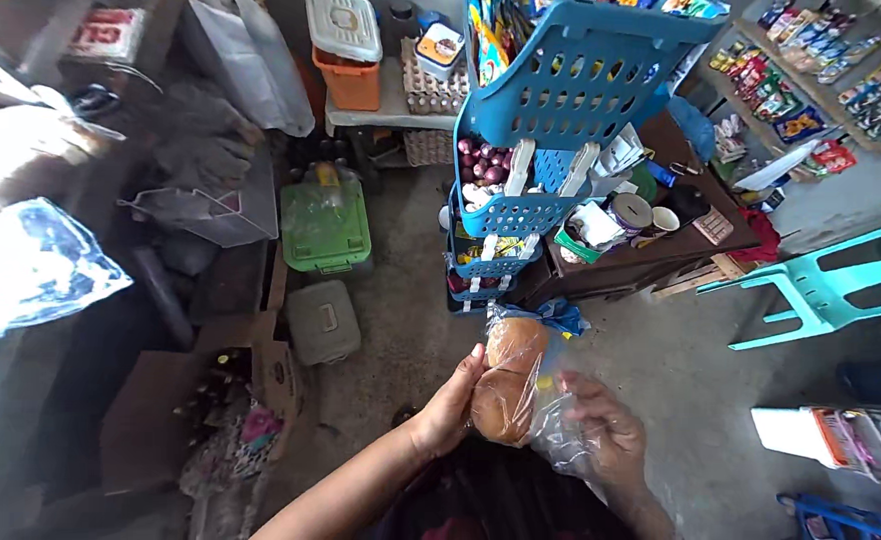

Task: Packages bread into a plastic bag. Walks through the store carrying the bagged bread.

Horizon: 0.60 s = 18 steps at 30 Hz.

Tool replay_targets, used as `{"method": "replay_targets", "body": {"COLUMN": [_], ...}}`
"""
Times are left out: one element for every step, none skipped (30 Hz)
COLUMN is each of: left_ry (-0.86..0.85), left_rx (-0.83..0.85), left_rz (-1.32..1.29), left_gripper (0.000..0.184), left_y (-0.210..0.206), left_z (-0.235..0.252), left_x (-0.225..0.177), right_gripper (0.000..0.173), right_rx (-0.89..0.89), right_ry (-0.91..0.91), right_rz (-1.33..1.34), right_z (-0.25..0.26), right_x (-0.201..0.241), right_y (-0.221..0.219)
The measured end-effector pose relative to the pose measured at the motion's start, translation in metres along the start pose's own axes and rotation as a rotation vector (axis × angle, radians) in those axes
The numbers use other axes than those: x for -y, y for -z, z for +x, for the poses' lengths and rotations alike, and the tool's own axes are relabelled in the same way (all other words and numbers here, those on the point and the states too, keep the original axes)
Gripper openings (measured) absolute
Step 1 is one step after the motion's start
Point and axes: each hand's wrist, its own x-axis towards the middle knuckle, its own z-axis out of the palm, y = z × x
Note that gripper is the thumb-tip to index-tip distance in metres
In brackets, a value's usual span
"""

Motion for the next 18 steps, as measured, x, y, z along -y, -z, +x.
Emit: {"method": "replay_targets", "body": {"left_ry": [-0.033,-0.068,-0.100,-0.128,-0.158,-0.182,-0.195,-0.203,-0.212,-0.215,-0.212,-0.201,-0.188,-0.167,-0.153,-0.146,-0.144,-0.155], "left_rx": [-0.001,0.000,0.009,0.019,0.026,0.044,0.049,0.042,0.028,0.009,-0.019,-0.046,-0.072,-0.099,-0.134,-0.162,-0.176,-0.179], "left_rz": [0.013,0.031,0.053,0.072,0.086,0.099,0.122,0.160,0.200,0.240,0.268,0.285,0.299,0.308,0.320,0.346,0.391,0.453], "left_gripper": [0.070,0.073,0.080,0.088,0.095,0.100,0.102,0.103,0.104,0.104,0.103,0.102,0.101,0.100,0.099,0.098,0.100,0.102], "left_y": [0.000,0.000,-0.001,-0.002,-0.003,-0.003,-0.004,-0.005,-0.006,-0.006,-0.007,-0.006,-0.005,-0.005,-0.005,-0.003,0.000,0.004], "left_z": [0.000,0.000,0.001,0.001,0.002,0.003,0.004,0.004,0.005,0.006,0.005,0.005,0.005,0.006,0.007,0.007,0.008,0.009], "left_x": [0.000,0.001,0.001,0.002,0.004,0.005,0.006,0.007,0.008,0.010,0.011,0.013,0.016,0.019,0.021,0.023,0.023,0.024], "right_gripper": [0.017,0.020,0.025,0.026,0.026,0.026,0.030,0.036,0.044,0.050,0.055,0.059,0.064,0.069,0.071,0.068,0.060,0.050], "right_rx": [-0.042,-0.049,-0.033,-0.016,-0.001,0.013,0.025,0.043,0.059,0.070,0.086,0.108,0.136,0.182,0.238,0.293,0.319,0.292], "right_ry": [-0.082,-0.167,-0.239,-0.299,-0.343,-0.382,-0.418,-0.460,-0.507,-0.548,-0.578,-0.602,-0.628,-0.643,-0.660,-0.670,-0.663,-0.624], "right_rz": [-0.007,0.013,0.060,0.096,0.106,0.095,0.078,0.048,0.024,0.019,0.015,0.001,-0.028,-0.073,-0.116,-0.154,-0.186,-0.215], "right_z": [-0.004,-0.008,-0.009,-0.008,-0.006,-0.004,-0.001,0.001,0.003,0.004,0.006,0.007,0.008,0.009,0.010,0.012,0.012,0.011], "right_x": [0.001,0.002,0.003,0.004,0.006,0.008,0.009,0.010,0.010,0.011,0.012,0.014,0.017,0.020,0.022,0.022,0.021,0.019], "right_y": [-0.005,-0.009,-0.012,-0.015,-0.016,-0.017,-0.018,-0.017,-0.017,-0.017,-0.017,-0.017,-0.017,-0.016,-0.014,-0.012,-0.011,-0.011]}}
